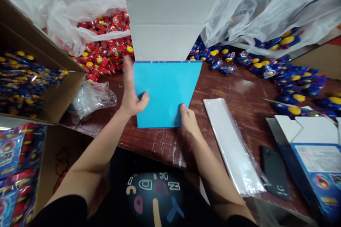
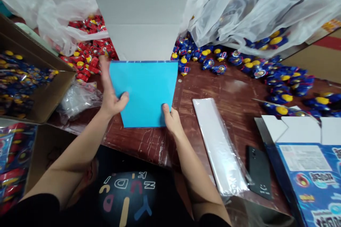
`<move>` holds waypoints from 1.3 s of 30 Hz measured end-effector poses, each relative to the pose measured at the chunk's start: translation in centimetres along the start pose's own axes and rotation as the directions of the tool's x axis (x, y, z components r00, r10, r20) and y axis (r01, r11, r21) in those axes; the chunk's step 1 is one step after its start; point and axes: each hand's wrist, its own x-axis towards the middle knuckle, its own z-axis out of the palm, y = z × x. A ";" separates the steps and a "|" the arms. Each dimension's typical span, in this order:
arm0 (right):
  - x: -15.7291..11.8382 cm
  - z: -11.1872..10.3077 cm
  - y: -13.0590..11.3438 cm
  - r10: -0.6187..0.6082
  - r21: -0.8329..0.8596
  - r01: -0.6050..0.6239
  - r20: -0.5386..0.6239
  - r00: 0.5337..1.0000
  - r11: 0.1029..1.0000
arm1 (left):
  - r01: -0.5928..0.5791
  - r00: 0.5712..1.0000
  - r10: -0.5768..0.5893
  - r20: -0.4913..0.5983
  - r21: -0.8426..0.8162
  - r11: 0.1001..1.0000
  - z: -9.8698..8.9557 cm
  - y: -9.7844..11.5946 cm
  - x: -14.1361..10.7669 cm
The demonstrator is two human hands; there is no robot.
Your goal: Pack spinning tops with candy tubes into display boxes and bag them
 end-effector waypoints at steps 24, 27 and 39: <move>6.8 7.1 -6.7 -0.604 -0.487 0.732 0.423 0.675 0.476 | 0.092 0.889 -0.299 0.346 0.504 0.859 4.6 7.1 -9.7; 8.2 11.0 -6.8 -0.555 -0.470 0.756 0.513 0.655 0.457 | 0.086 0.772 -0.452 0.447 0.632 0.770 4.0 8.8 -13.3; 10.5 16.9 -5.4 -0.616 -0.258 0.811 0.543 0.571 0.525 | 0.196 0.942 -0.292 0.168 0.434 0.879 -5.5 0.5 -7.6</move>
